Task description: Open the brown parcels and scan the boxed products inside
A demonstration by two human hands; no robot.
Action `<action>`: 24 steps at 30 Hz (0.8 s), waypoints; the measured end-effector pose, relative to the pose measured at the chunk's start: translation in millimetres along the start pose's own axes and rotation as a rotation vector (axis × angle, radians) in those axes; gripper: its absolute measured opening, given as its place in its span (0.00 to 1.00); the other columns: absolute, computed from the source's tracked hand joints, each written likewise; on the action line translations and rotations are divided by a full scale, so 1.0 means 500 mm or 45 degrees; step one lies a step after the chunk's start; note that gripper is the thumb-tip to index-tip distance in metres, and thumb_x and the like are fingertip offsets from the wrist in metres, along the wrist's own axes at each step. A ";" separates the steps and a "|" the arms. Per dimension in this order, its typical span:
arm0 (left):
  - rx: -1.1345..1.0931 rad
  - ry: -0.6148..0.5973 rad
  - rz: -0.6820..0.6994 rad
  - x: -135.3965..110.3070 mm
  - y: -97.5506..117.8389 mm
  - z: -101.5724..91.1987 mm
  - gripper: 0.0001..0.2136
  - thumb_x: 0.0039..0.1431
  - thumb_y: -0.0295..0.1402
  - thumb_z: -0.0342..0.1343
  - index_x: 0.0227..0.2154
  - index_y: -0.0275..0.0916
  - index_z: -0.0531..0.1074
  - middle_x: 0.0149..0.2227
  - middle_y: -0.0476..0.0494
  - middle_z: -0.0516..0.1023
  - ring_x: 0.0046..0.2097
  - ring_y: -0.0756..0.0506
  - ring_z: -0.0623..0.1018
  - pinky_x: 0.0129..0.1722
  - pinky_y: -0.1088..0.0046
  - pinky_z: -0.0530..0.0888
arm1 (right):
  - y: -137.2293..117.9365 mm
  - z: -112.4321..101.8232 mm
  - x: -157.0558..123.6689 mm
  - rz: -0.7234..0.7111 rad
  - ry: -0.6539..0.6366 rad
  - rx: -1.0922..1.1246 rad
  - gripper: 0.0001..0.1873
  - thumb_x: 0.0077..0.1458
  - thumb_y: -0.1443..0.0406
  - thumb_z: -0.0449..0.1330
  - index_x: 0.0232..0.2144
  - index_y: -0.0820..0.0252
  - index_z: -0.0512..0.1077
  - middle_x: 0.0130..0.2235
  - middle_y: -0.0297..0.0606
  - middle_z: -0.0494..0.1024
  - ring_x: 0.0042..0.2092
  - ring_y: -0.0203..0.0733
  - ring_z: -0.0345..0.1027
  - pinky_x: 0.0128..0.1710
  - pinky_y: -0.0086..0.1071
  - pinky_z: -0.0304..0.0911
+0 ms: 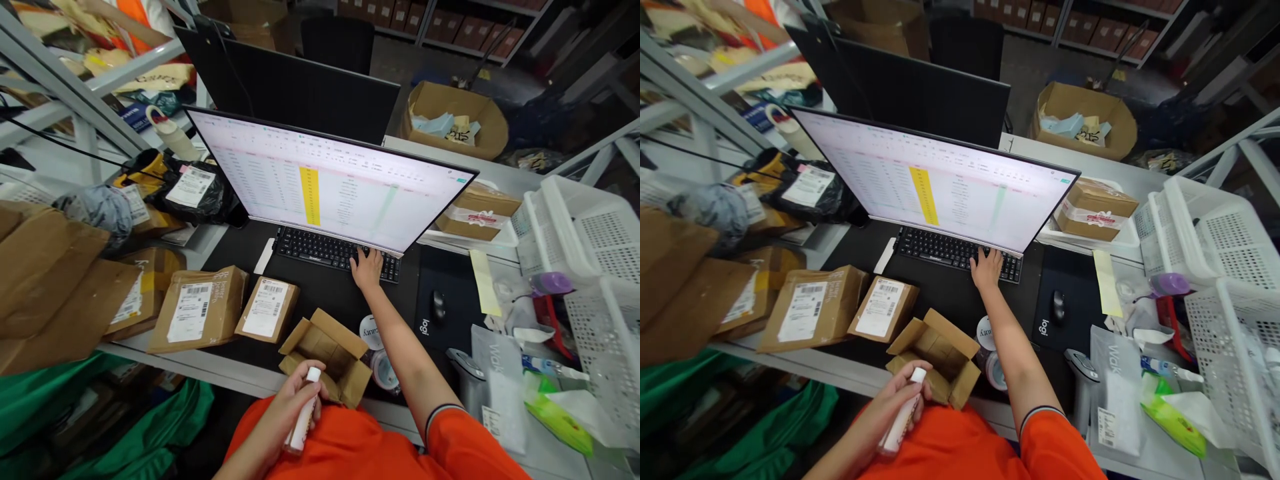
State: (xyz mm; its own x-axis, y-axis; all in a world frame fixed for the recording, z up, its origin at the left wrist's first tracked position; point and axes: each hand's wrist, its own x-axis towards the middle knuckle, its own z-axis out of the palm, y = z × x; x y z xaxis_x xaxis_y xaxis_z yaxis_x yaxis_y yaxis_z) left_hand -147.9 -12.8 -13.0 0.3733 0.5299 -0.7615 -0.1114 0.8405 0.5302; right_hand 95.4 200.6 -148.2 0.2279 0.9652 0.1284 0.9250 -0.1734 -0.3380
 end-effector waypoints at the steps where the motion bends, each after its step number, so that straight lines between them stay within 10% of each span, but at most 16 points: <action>1: 0.001 -0.001 0.006 0.001 -0.001 -0.001 0.26 0.51 0.43 0.62 0.49 0.41 0.61 0.31 0.50 0.75 0.22 0.53 0.69 0.17 0.79 0.65 | -0.004 0.003 0.002 0.024 0.001 0.007 0.28 0.65 0.55 0.53 0.61 0.64 0.67 0.63 0.58 0.59 0.65 0.62 0.47 0.65 0.57 0.45; 6: -0.004 -0.009 0.045 -0.001 -0.009 -0.009 0.26 0.52 0.44 0.63 0.49 0.41 0.63 0.31 0.49 0.75 0.23 0.52 0.71 0.18 0.79 0.65 | 0.046 -0.023 -0.043 -0.002 0.135 0.035 0.27 0.65 0.56 0.51 0.59 0.66 0.69 0.62 0.58 0.62 0.64 0.60 0.49 0.63 0.55 0.49; 16: -0.042 -0.017 0.108 -0.019 -0.011 -0.004 0.24 0.51 0.42 0.62 0.49 0.40 0.64 0.31 0.49 0.76 0.21 0.53 0.70 0.19 0.80 0.62 | 0.366 -0.105 -0.291 0.438 0.545 -0.225 0.32 0.57 0.55 0.56 0.59 0.67 0.68 0.60 0.63 0.65 0.59 0.66 0.60 0.54 0.57 0.59; 24: -0.088 -0.003 0.172 -0.040 -0.018 0.016 0.32 0.53 0.47 0.60 0.57 0.39 0.58 0.33 0.47 0.77 0.21 0.51 0.72 0.17 0.77 0.63 | 0.419 -0.062 -0.308 0.381 0.641 -0.246 0.26 0.55 0.56 0.58 0.54 0.59 0.74 0.57 0.56 0.72 0.49 0.65 0.70 0.41 0.52 0.64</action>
State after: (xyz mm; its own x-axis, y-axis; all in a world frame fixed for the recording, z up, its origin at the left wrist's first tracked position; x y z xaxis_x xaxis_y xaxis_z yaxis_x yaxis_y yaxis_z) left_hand -146.9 -32.1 0.4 0.3523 0.6388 -0.6840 -0.2242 0.7672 0.6010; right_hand 263.6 9.5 -209.9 0.5578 0.6668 0.4942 0.8266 -0.4999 -0.2585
